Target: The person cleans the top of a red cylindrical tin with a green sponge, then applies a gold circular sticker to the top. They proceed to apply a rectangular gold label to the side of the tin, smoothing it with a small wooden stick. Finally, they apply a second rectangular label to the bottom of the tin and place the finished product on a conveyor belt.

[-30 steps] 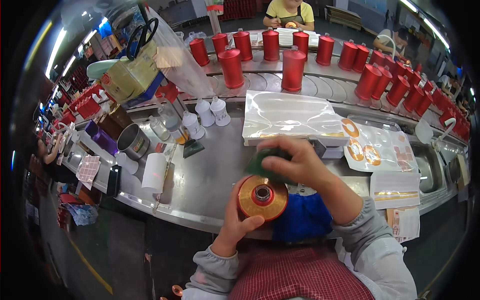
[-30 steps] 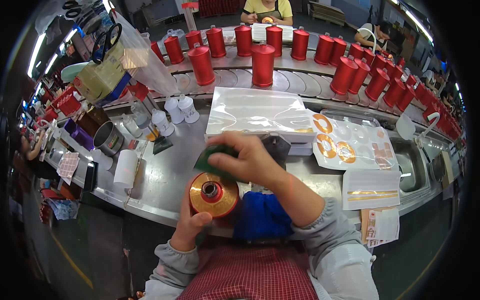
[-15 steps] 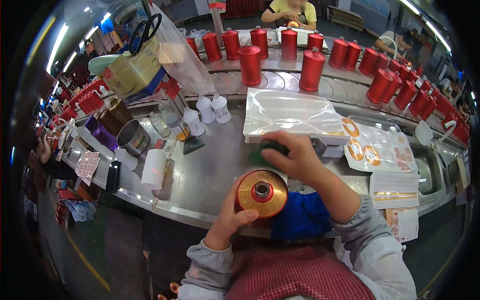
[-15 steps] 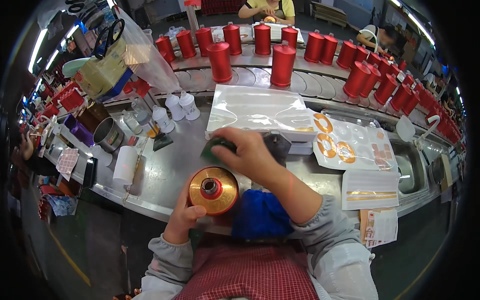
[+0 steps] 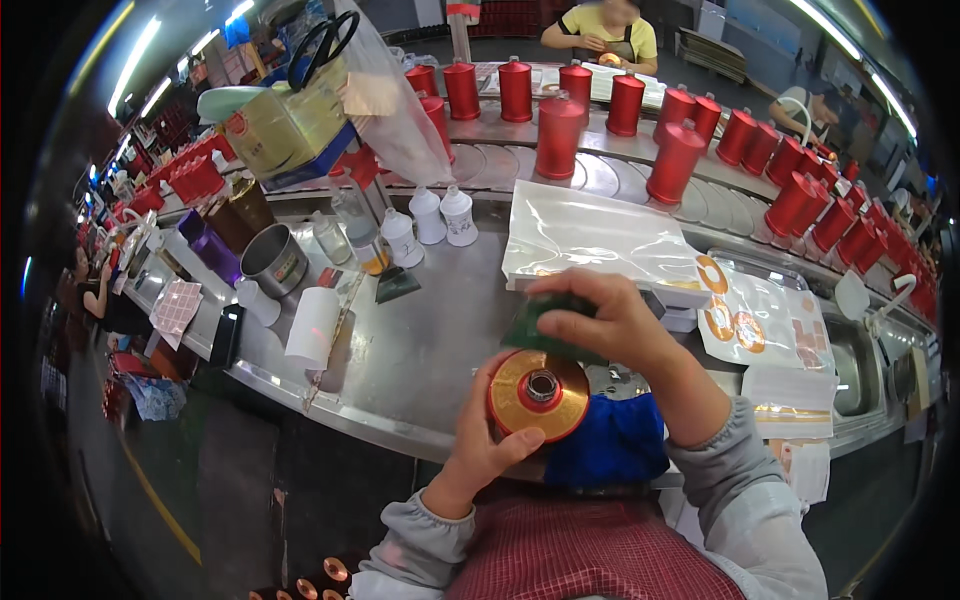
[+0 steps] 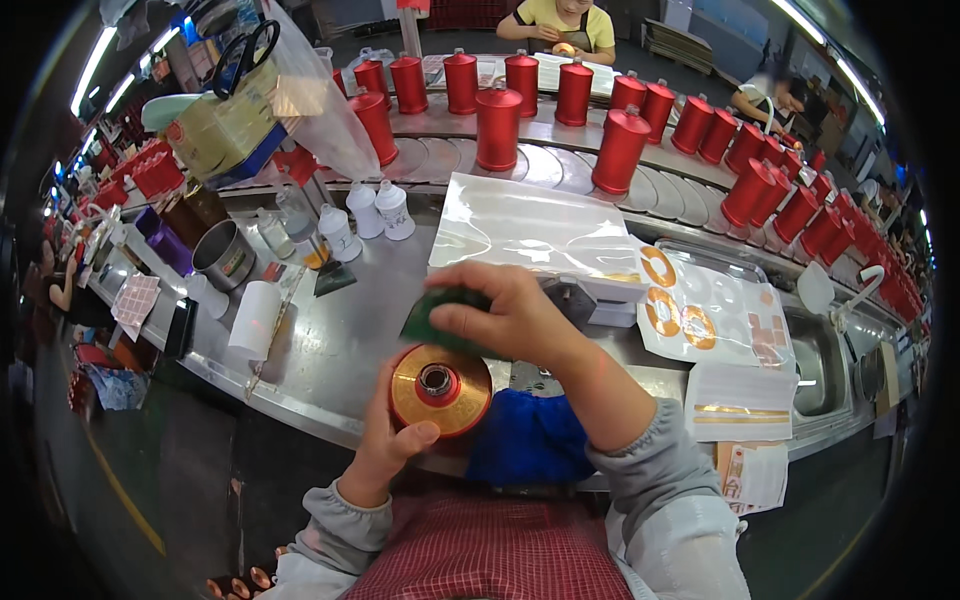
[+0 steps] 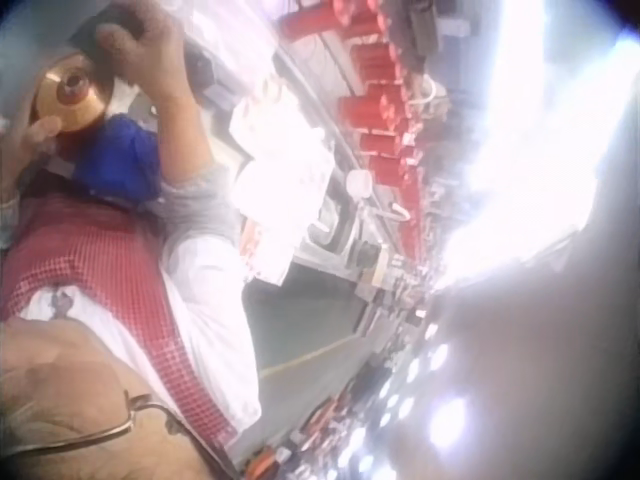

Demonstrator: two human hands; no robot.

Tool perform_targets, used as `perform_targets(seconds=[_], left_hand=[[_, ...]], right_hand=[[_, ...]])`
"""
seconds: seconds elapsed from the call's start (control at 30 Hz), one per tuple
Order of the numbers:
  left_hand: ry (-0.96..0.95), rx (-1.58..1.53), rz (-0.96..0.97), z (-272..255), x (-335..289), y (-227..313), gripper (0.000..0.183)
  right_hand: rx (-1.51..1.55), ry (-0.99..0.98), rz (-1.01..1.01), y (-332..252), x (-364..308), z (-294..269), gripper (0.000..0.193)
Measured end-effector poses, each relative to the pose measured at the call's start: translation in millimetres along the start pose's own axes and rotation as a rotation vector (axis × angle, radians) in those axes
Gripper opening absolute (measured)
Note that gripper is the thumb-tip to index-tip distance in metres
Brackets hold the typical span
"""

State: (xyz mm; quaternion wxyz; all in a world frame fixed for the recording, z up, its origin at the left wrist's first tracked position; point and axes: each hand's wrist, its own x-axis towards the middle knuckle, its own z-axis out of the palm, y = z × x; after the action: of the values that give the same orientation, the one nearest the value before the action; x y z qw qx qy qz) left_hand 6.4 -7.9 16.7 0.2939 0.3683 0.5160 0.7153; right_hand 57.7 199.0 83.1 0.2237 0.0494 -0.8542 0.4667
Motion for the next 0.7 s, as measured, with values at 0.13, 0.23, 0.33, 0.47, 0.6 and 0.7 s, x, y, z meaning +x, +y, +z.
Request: perform_targets(seconds=[0.13,0.23,0.33,0.47,0.6,0.7], left_hand=[[-0.023,-0.057,0.02,0,5,0,0.086],[-0.046,-0.102,-0.029,-3,2,-8,0.087],[-0.075,-0.089,0.003,-5,10,-4,0.086],[-0.101,-0.11,-0.041,-7,5,-8,0.085],[-0.151,-0.113,-0.084,-8,10,-1,0.085],[-0.115,-0.106,-0.068,-8,7,-8,0.087]], right_hand=[[0.026,-0.012,0.076,4,12,-4,0.03],[0.136,-0.225,-0.07,-2,18,1,0.031],[-0.069,-0.249,0.013,-5,39,-6,0.03],[0.015,-0.448,-0.072,-9,45,3,0.03],[0.137,-0.481,-0.063,-13,45,0,0.029],[-0.17,-0.24,-0.089,-5,46,10,0.032]])
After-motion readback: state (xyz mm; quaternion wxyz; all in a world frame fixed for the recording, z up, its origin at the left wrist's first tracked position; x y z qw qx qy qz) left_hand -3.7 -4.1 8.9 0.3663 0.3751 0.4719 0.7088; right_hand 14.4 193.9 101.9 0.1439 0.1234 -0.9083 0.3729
